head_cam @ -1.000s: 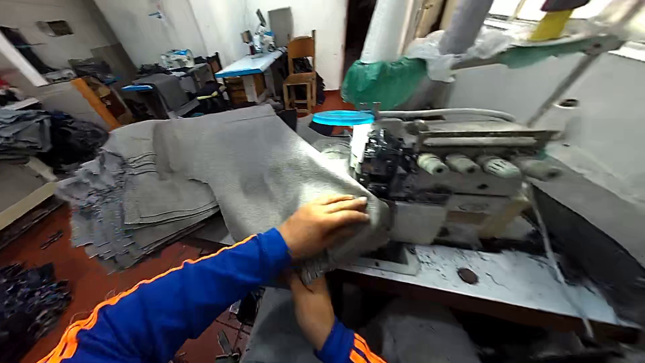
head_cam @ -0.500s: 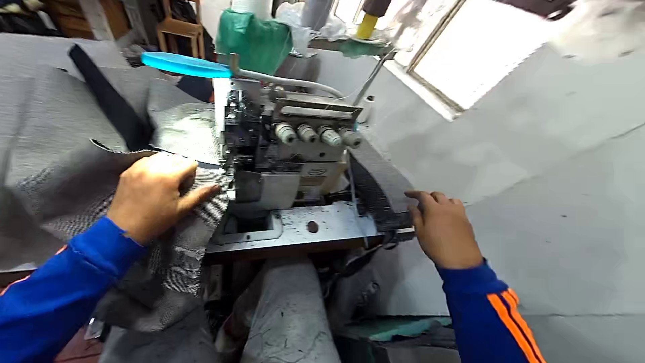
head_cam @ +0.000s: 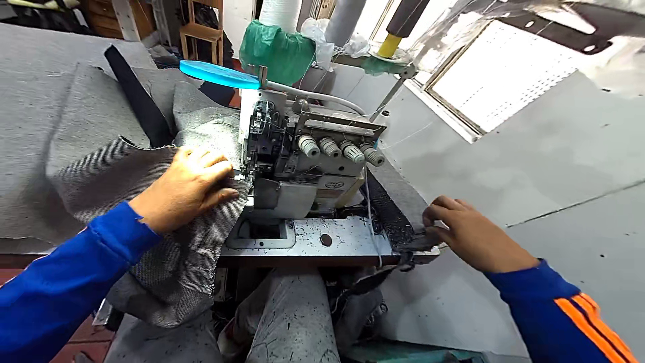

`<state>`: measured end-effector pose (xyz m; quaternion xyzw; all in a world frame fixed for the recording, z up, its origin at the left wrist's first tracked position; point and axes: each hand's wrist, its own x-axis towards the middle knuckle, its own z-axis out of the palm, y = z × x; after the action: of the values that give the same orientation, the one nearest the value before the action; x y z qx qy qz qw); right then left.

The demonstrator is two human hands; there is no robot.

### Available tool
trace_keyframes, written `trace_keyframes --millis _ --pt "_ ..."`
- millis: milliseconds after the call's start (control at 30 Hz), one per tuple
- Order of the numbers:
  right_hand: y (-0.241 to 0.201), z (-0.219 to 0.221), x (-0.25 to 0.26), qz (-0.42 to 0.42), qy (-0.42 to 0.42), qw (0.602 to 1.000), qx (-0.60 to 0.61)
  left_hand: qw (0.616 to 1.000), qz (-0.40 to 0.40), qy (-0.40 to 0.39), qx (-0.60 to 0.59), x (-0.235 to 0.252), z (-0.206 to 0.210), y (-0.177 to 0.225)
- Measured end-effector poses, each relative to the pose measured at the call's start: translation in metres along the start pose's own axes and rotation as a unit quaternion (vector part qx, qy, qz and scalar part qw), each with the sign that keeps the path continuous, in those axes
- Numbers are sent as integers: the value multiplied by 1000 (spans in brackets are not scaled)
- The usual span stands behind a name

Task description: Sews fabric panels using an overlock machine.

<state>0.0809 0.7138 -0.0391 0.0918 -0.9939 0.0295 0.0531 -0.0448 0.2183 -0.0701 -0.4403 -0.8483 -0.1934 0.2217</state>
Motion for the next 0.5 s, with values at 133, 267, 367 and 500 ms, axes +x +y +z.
trace_keyframes --millis 133,267,367,500 --pt "-1 -13 26 73 -154 985 33 1000 3 -7 -24 1 1 -5" --pt "5 -59 36 57 -5 998 15 999 -10 -7 -29 0 0 -5" --pt "-28 -70 28 93 153 983 -41 999 -17 -1 -50 -1 1 -5" --pt "-123 -43 -8 -29 307 951 3 992 -21 31 -123 -1 -10 -1"
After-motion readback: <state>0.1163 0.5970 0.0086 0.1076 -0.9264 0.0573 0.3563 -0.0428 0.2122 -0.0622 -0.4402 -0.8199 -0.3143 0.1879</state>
